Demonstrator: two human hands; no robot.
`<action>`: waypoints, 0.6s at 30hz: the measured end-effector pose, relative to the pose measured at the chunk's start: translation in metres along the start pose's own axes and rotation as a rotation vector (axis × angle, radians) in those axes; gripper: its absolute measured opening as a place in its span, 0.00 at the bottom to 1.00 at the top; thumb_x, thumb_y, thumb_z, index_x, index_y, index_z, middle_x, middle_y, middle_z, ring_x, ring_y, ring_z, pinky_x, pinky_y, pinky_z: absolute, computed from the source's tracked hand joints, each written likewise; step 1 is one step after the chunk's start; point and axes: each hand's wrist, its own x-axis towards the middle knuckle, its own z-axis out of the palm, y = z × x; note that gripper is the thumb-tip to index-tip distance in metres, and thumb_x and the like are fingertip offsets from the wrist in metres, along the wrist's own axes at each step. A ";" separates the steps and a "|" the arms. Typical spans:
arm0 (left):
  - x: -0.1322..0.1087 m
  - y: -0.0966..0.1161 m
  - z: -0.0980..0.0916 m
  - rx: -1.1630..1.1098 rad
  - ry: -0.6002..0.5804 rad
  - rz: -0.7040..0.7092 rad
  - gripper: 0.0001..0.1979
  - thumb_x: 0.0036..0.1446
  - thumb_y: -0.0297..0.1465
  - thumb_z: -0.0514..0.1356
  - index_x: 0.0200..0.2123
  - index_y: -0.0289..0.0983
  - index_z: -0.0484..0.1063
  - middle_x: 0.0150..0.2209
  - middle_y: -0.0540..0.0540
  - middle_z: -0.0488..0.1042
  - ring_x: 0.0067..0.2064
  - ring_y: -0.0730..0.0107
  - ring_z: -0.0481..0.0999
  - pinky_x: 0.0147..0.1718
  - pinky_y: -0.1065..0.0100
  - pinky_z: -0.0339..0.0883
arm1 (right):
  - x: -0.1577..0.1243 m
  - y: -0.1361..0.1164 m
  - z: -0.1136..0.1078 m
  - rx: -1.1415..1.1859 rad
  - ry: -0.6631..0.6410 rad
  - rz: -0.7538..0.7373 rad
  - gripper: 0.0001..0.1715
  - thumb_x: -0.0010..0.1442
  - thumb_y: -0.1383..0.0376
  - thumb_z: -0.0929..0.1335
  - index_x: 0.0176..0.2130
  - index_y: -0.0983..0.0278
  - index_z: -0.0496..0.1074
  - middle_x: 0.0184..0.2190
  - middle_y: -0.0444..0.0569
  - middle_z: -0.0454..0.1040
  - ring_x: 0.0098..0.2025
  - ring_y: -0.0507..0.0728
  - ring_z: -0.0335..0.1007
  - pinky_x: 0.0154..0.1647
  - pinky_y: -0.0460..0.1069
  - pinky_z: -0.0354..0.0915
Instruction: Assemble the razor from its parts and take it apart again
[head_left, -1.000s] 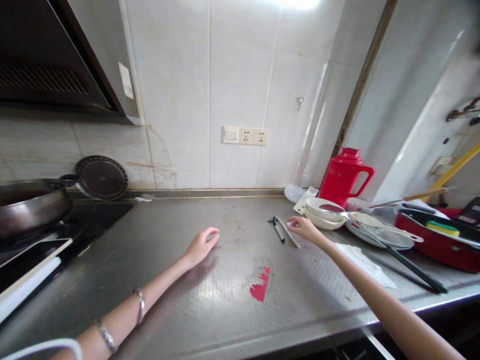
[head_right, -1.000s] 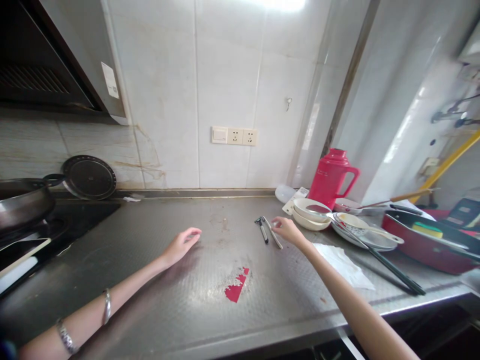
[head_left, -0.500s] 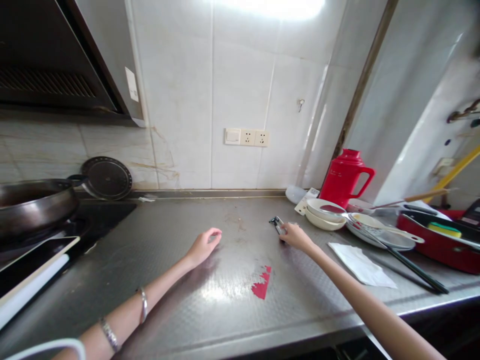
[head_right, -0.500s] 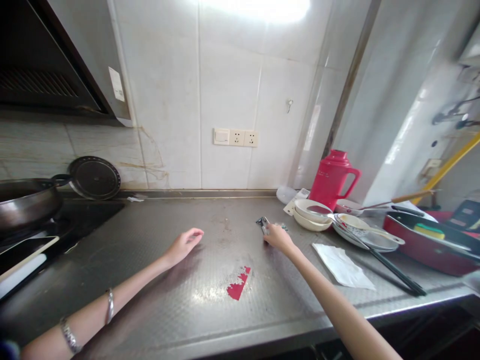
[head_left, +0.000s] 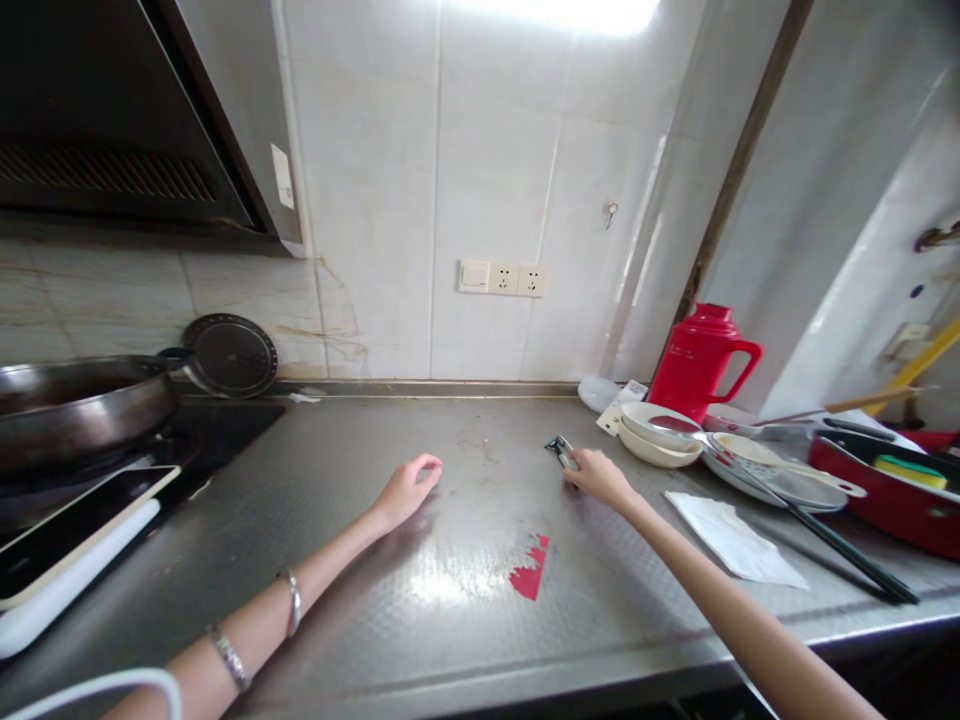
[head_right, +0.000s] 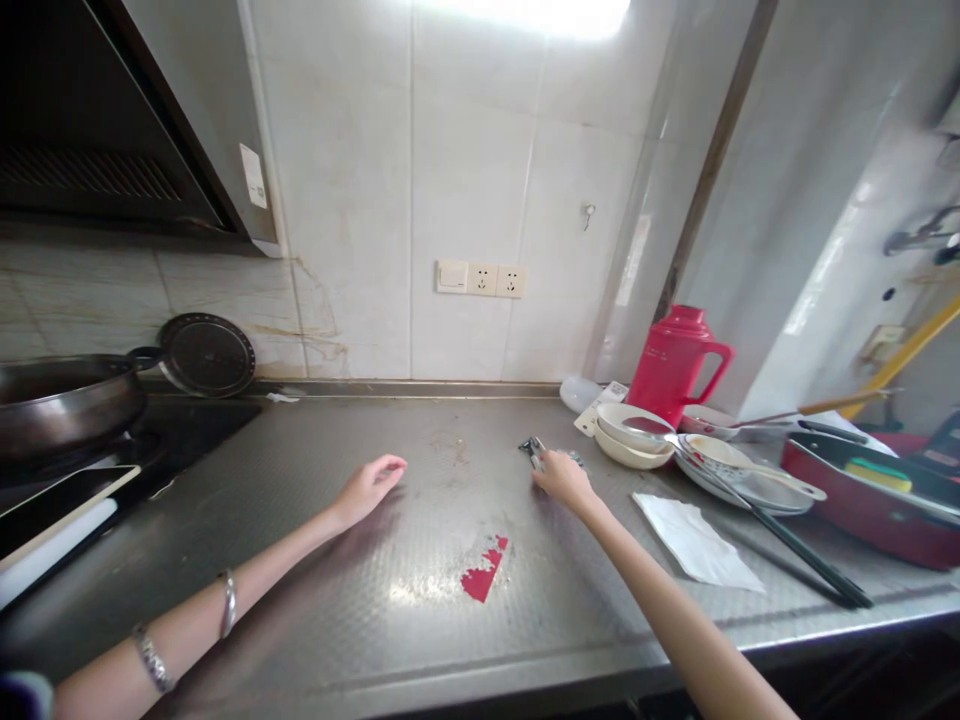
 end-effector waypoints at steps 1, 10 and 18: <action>0.001 -0.003 -0.002 0.015 0.009 0.001 0.12 0.55 0.37 0.52 0.37 0.38 0.71 0.41 0.44 0.75 0.46 0.64 0.72 0.47 0.63 0.64 | -0.001 -0.004 -0.001 -0.014 0.011 0.001 0.17 0.54 0.62 0.62 0.43 0.63 0.71 0.39 0.55 0.75 0.41 0.60 0.71 0.34 0.47 0.60; 0.006 -0.041 -0.045 0.326 0.103 -0.119 0.13 0.54 0.30 0.50 0.40 0.34 0.70 0.44 0.41 0.74 0.49 0.63 0.71 0.51 0.62 0.61 | 0.001 -0.051 0.015 0.026 0.082 -0.215 0.22 0.55 0.64 0.60 0.47 0.69 0.70 0.43 0.59 0.72 0.46 0.60 0.68 0.44 0.49 0.59; -0.015 -0.064 -0.078 0.756 -0.015 -0.196 0.24 0.58 0.37 0.47 0.55 0.32 0.60 0.60 0.36 0.58 0.62 0.51 0.52 0.58 0.53 0.46 | 0.010 -0.074 0.041 0.100 0.145 -0.465 0.22 0.57 0.63 0.60 0.47 0.69 0.70 0.46 0.59 0.71 0.50 0.61 0.64 0.52 0.51 0.55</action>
